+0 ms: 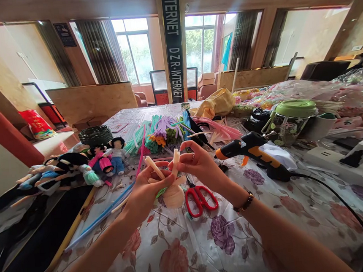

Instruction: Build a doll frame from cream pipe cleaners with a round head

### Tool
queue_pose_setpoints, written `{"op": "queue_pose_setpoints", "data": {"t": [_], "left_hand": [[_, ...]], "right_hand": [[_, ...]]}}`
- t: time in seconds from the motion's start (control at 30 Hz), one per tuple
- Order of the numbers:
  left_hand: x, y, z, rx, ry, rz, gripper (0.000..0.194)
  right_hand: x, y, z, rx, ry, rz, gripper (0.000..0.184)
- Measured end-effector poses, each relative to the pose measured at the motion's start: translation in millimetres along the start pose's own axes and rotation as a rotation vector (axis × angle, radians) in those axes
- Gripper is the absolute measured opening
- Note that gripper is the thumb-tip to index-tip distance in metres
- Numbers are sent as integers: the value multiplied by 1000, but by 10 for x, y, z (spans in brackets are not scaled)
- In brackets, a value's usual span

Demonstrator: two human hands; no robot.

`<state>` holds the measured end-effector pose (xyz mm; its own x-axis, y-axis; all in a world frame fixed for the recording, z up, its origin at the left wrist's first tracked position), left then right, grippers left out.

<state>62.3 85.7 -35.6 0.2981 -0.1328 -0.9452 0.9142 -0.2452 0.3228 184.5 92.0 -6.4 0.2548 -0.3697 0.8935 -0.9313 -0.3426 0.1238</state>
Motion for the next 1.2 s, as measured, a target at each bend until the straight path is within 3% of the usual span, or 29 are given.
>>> {"op": "queue_pose_setpoints", "data": {"t": [0.27,0.57,0.77,1.07,1.2], "left_hand": [[-39,116,53,53,2,-37,33],[80,113,-7,83,-27,-126,45],[91,-15,-28,-42,-22,-263,41],[-63,-124,-20,-148,121,-220,32],[-86,-122,-11,-147,120,-190,31]], "right_hand": [[42,-40,6,-31,-35,-2,43],[115,-78,15,-124,-85,-34,45],[139,-68,9,-113,-141,13,41],[58,83,-4,49,-79,44,41],[54,56,-1,29,-88,74,41]]}}
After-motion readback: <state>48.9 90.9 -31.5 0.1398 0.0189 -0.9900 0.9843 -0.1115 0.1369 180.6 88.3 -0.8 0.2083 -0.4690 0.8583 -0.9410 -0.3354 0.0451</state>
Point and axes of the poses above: each hand's wrist, its own z-axis away from the middle knuckle, its own y-axis out of the palm, x = y × z, the point moved 8 cm from there along -z, towards the middle knuckle, and after that the axes turned 6 degrees about -y, right-handed, at the moved point
